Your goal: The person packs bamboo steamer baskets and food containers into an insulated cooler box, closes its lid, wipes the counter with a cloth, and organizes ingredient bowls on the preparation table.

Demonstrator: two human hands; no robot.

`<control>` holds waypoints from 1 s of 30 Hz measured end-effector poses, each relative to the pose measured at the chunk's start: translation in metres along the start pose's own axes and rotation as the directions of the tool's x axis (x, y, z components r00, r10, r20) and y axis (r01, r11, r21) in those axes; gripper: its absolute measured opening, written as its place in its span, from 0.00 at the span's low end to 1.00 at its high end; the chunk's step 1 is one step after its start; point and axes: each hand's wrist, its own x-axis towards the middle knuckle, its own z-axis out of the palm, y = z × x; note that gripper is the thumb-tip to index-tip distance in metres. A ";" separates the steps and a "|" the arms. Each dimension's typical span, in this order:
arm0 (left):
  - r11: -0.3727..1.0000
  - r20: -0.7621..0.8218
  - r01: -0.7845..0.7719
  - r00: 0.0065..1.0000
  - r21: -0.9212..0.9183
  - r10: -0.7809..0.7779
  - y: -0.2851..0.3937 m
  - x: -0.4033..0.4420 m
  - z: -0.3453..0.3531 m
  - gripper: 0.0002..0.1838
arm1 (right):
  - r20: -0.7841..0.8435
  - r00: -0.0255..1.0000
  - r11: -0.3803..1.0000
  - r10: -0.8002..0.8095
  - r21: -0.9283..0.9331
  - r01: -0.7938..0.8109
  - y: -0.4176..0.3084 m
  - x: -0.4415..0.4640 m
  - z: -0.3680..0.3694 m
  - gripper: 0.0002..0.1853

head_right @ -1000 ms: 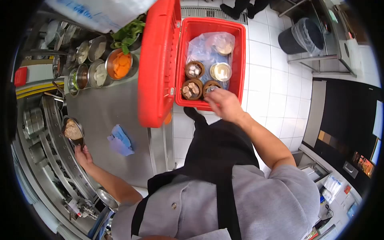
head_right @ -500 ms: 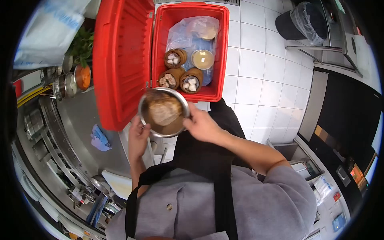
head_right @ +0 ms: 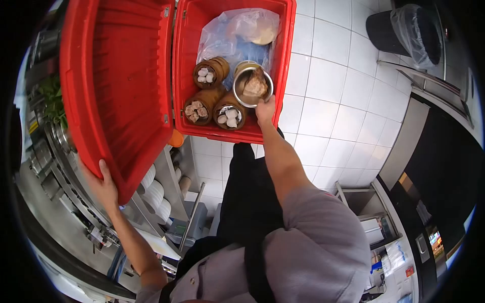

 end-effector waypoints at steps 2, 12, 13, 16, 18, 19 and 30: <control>1.000 0.012 0.007 1.000 0.009 -0.007 -0.001 0.000 0.001 0.38 | 0.037 0.993 0.933 0.111 0.339 -0.116 -0.004 0.002 0.029 0.13; 1.000 0.017 -0.015 1.000 -0.013 0.015 -0.003 -0.003 0.000 0.37 | -0.216 0.919 0.826 0.329 0.538 -0.169 0.056 0.043 0.048 0.06; 1.000 0.012 -0.017 1.000 0.014 0.017 -0.003 -0.002 0.000 0.37 | -0.215 0.921 0.823 0.325 0.544 -0.164 0.055 0.041 0.046 0.06; 0.997 -0.013 -0.065 0.998 0.033 0.066 -0.011 -0.002 0.000 0.37 | -0.210 0.907 0.912 0.366 0.277 -0.304 0.089 0.046 0.031 0.02; 0.998 -0.037 -0.059 0.998 0.010 0.060 -0.017 -0.003 0.000 0.38 | -0.222 0.941 0.958 0.255 0.187 -0.216 0.119 0.040 0.016 0.02; 0.999 -0.045 -0.052 0.998 -0.009 0.051 -0.017 -0.001 -0.001 0.39 | -0.232 0.961 0.987 0.149 0.088 -0.132 0.116 0.030 0.009 0.02; 0.637 -0.034 -0.094 0.994 -0.765 0.106 0.054 -0.124 -0.028 0.30 | 0.678 0.728 0.898 0.096 0.256 -0.357 -0.182 -0.290 -0.050 0.54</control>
